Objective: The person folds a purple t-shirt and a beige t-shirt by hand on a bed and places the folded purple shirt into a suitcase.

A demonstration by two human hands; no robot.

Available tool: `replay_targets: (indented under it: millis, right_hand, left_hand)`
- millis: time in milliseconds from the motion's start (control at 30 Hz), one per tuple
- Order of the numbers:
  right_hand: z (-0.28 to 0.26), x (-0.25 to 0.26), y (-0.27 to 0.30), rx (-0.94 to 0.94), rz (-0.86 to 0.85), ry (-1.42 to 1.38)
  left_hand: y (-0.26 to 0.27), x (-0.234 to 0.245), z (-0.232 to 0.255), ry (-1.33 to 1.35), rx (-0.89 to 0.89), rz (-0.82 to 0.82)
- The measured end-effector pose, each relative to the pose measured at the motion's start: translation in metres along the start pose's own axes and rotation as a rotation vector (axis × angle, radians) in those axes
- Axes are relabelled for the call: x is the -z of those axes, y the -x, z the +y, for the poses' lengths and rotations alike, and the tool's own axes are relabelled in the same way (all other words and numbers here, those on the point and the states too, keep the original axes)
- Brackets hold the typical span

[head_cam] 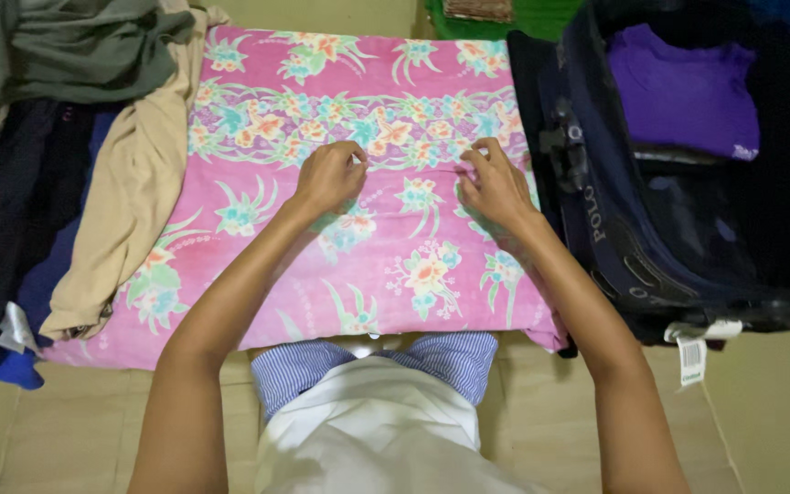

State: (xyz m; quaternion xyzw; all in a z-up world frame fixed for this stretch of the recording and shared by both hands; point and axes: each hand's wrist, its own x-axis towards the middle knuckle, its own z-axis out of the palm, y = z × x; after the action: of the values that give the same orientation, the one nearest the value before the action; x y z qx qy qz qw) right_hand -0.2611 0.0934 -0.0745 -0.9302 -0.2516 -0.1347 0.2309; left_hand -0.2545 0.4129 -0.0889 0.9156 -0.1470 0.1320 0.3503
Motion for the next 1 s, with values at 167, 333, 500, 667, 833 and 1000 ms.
replay_targets:
  millis: [167,333,500,667,833,1000]
  right_hand:
    - [-0.007,-0.005,-0.007,0.008,-0.067,-0.011]
    - [-0.008,-0.021,-0.017,0.115,-0.064,0.031]
    - [-0.020,-0.039,-0.022,0.128,-0.112,0.017]
    - [-0.029,-0.055,-0.039,0.240,-0.132,0.002]
    - [-0.041,-0.071,-0.069,0.353,-0.069,-0.030]
    - [-0.059,-0.088,-0.107,0.437,-0.063,-0.055]
  left_hand:
    - [0.015,0.008,-0.006,0.004,0.095,-0.052]
    - [0.035,0.016,-0.017,-0.017,0.045,0.002]
    - [0.057,0.034,-0.017,-0.051,0.110,0.023]
    - [0.075,0.053,-0.018,-0.034,0.141,0.087]
    - [0.093,0.066,-0.029,-0.096,0.168,0.137]
    - [0.112,0.076,-0.049,-0.131,0.135,0.252]
